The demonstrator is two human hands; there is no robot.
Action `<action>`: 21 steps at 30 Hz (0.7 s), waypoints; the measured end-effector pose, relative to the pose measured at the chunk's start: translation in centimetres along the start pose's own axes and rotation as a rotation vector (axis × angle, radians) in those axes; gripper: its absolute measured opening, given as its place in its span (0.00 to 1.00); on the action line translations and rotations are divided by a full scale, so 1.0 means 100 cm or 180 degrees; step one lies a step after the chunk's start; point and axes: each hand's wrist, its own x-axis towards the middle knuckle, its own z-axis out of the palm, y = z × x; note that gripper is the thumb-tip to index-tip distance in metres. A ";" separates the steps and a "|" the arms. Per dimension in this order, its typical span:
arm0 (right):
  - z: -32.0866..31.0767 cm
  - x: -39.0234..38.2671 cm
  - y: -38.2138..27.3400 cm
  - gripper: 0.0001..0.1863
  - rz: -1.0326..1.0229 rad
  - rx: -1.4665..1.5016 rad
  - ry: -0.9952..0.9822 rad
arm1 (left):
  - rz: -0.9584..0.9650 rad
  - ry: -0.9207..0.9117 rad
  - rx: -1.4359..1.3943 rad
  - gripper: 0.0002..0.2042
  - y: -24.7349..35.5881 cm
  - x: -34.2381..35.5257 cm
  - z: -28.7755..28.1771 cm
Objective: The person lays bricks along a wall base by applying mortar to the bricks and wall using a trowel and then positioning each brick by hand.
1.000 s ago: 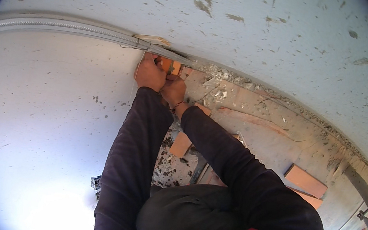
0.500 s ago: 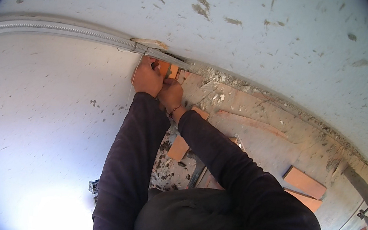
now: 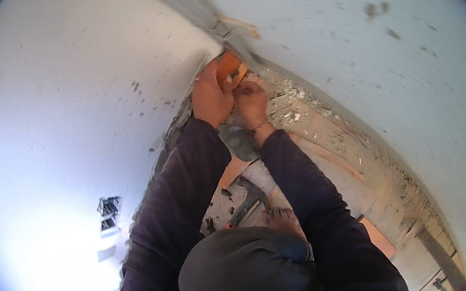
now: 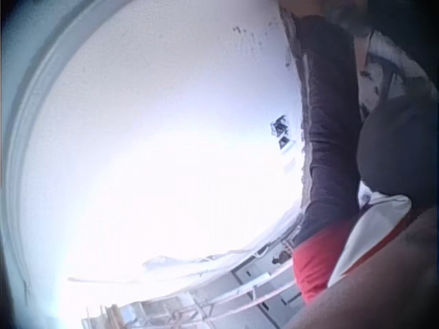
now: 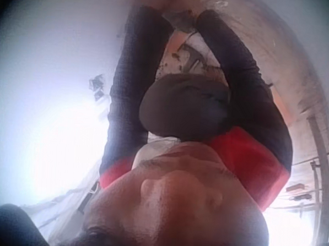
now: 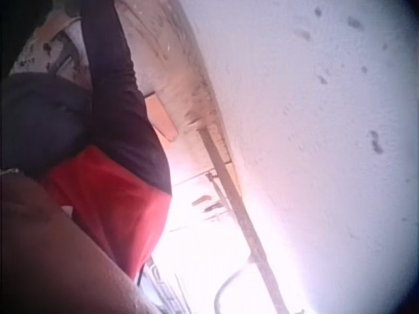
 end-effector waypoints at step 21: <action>-0.029 0.051 -0.080 0.28 -0.2671 -0.3376 -0.1386 | -0.1627 -0.0611 -0.0949 0.19 -0.014 -0.277 -0.166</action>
